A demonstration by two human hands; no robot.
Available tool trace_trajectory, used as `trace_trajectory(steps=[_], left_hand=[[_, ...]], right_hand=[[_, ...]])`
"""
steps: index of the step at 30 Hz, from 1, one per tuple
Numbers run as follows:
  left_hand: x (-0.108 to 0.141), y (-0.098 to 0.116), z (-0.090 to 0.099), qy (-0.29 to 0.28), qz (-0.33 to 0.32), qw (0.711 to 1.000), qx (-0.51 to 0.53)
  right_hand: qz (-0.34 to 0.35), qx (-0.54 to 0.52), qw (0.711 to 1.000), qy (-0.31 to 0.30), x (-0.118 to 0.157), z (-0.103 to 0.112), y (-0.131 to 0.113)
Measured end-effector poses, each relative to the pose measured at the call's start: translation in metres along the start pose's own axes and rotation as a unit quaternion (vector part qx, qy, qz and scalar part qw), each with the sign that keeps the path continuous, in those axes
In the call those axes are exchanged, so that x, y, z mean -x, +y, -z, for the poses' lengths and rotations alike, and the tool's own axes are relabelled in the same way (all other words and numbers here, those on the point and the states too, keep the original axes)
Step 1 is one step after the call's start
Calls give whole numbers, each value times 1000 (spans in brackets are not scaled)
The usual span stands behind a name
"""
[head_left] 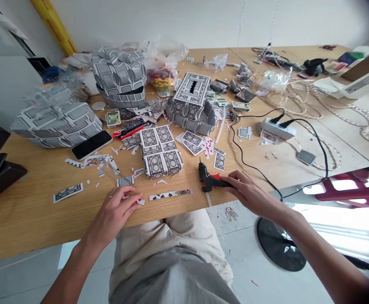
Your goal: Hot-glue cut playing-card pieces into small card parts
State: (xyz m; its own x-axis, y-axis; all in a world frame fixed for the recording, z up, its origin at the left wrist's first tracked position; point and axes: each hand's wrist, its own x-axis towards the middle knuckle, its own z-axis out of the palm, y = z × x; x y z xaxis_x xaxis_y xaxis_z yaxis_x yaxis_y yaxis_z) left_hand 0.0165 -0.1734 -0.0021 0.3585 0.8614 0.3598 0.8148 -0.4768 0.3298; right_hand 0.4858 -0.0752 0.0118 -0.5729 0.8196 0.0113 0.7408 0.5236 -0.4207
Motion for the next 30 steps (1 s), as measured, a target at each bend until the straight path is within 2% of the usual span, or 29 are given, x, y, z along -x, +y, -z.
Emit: trace_trajectory(steps=[8, 13, 17, 19, 21, 23, 26, 28, 30], left_hand=[[-4, 3, -1, -28, 10, 999, 26], [-8, 6, 2, -48, 10, 998, 31], [-7, 7, 1, -44, 12, 998, 39], [-4, 8, -2, -27, 15, 998, 49], [-3, 8, -5, -5, 23, 997, 67], [-3, 9, -8, 9, 35, 995, 88], [-6, 9, -10, 7, 64, 991, 113], [-9, 9, -10, 4, 83, 989, 123], [-12, 10, -11, -4, 93, 987, 132]], right_hand=[[-1, 66, 996, 53, -3, -13, 1], [-2, 109, 990, 89, -2, -14, -14], [-36, 177, 976, 117, 0, 1, -51], [-38, 187, 972, 139, 0, 6, -83], [5, 134, 979, 156, -3, 2, -121], [64, 31, 986, 153, -10, -16, -160], [112, -80, 984, 116, -25, -61, -200], [100, -80, 983, 129, -36, -92, -210], [67, -81, 983, 151, -45, -114, -208]])
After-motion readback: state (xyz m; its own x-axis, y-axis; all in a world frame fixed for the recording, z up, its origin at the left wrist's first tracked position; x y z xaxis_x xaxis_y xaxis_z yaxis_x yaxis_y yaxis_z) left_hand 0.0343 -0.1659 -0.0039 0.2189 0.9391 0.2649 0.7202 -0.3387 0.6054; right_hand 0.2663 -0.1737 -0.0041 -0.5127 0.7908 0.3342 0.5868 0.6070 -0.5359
